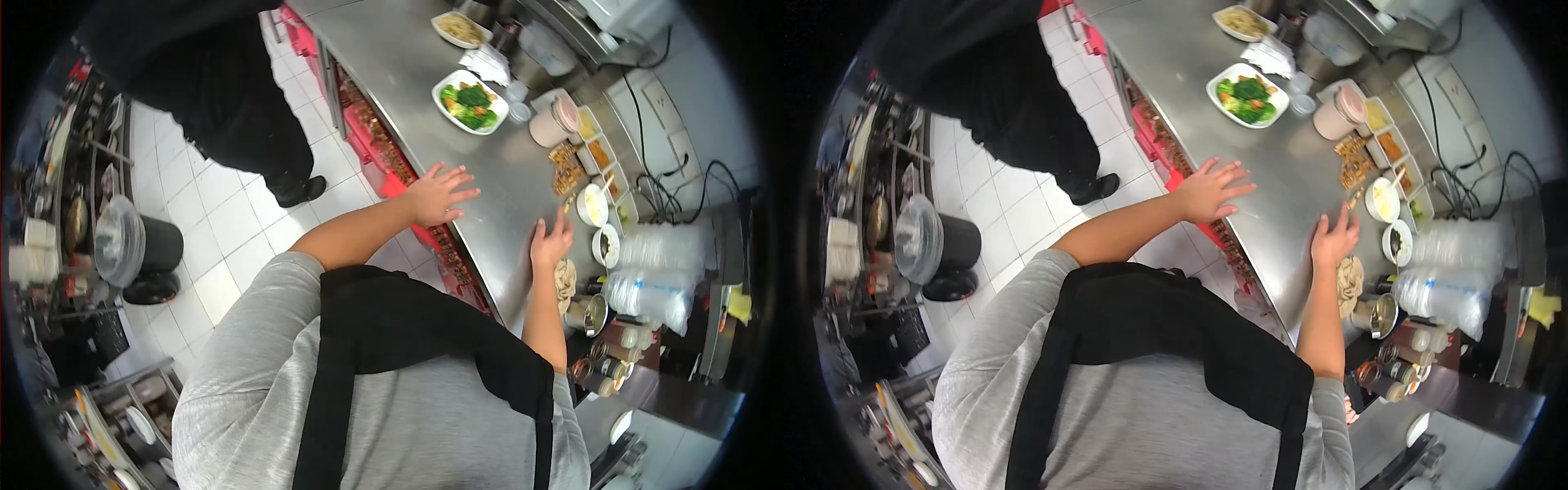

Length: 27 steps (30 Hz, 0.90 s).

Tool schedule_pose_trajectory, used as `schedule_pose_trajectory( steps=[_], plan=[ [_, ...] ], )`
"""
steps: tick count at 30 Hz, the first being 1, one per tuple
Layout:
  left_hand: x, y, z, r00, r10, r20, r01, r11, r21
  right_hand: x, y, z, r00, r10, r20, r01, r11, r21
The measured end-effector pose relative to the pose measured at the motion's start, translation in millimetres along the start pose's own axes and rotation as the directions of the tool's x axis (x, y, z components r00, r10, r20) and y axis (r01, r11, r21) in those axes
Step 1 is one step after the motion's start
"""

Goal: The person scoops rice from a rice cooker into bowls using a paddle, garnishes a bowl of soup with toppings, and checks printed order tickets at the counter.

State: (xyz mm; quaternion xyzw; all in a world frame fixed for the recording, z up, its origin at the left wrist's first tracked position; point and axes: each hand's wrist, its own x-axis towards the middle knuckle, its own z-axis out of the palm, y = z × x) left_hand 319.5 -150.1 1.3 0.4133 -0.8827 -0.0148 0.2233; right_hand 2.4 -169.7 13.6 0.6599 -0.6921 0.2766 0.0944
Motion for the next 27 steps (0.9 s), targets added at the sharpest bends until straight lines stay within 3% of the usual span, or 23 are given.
schedule_pose_trajectory(
  steps=[3,8,10,11,14,15,16,18,19,21,22,23,26,27],
  plan=[
    [-28.0,16.1,-16.2,0.989,-0.061,0.132,0.058,0.998,0.026,-21.6,-9.8,-12.9,0.998,-0.062,-0.032,0.063,0.997,0.042],
    [-98.0,38.3,-23.7,0.928,-0.096,0.36,0.119,0.992,-0.044,-64.9,-23.3,-29.2,0.983,-0.163,0.083,0.159,0.986,0.051],
    [-156.7,35.4,-6.0,0.596,-0.16,0.787,0.275,0.961,-0.012,-80.7,-18.5,-27.4,0.973,-0.171,0.155,0.167,0.985,0.037],
    [-211.3,31.1,20.7,0.599,-0.206,0.774,0.33,0.944,-0.004,-86.1,-15.3,-29.4,0.955,-0.211,0.21,0.222,0.975,-0.031],
    [-400.4,20.5,48.0,0.385,-0.401,0.831,0.657,0.752,0.059,-107.4,-28.4,-42.2,0.952,-0.058,0.3,0.138,0.958,-0.251],
    [-460.3,18.4,47.5,0.192,-0.431,0.882,0.791,0.6,0.121,-109.7,-34.1,-50.4,0.93,0.014,0.366,0.102,0.95,-0.296],
    [-524.7,19.3,39.8,0.063,-0.473,0.879,0.872,0.454,0.182,-113.0,-31.2,-50.9,0.937,0.046,0.345,0.07,0.946,-0.315],
    [-659.0,38.9,35.9,-0.131,-0.568,0.813,0.916,0.244,0.318,-117.0,-12.7,-38.6,0.947,0.105,0.304,0.008,0.937,-0.348],
    [-686.2,68.5,-11.3,-0.239,-0.632,0.738,0.921,0.093,0.378,-118.9,-13.7,-37.9,0.936,0.195,0.292,-0.063,0.912,-0.406],
    [-785.2,117.3,-29.1,-0.356,-0.63,0.69,0.908,-0.058,0.415,-132.3,-34.0,-39.9,0.92,0.303,0.249,-0.166,0.876,-0.454],
    [-819.4,146.4,-32.5,-0.47,-0.593,0.654,0.87,-0.183,0.459,-141.1,-43.1,-40.9,0.905,0.36,0.225,-0.219,0.85,-0.479],
    [-846.1,179.5,-31.4,-0.533,-0.581,0.616,0.831,-0.219,0.512,-153.3,-61.9,-44.2,0.931,0.294,0.216,-0.184,0.889,-0.419],
    [-917.1,270.6,29.8,-0.45,-0.431,0.782,0.893,-0.2,0.403,-203.1,-120.5,-40.3,0.953,-0.198,0.23,0.285,0.846,-0.451],
    [-898.7,323.3,7.0,-0.451,-0.424,0.786,0.893,-0.203,0.402,-218.5,-125.9,-22.0,0.871,-0.28,0.404,0.302,0.953,0.009]
  ],
)
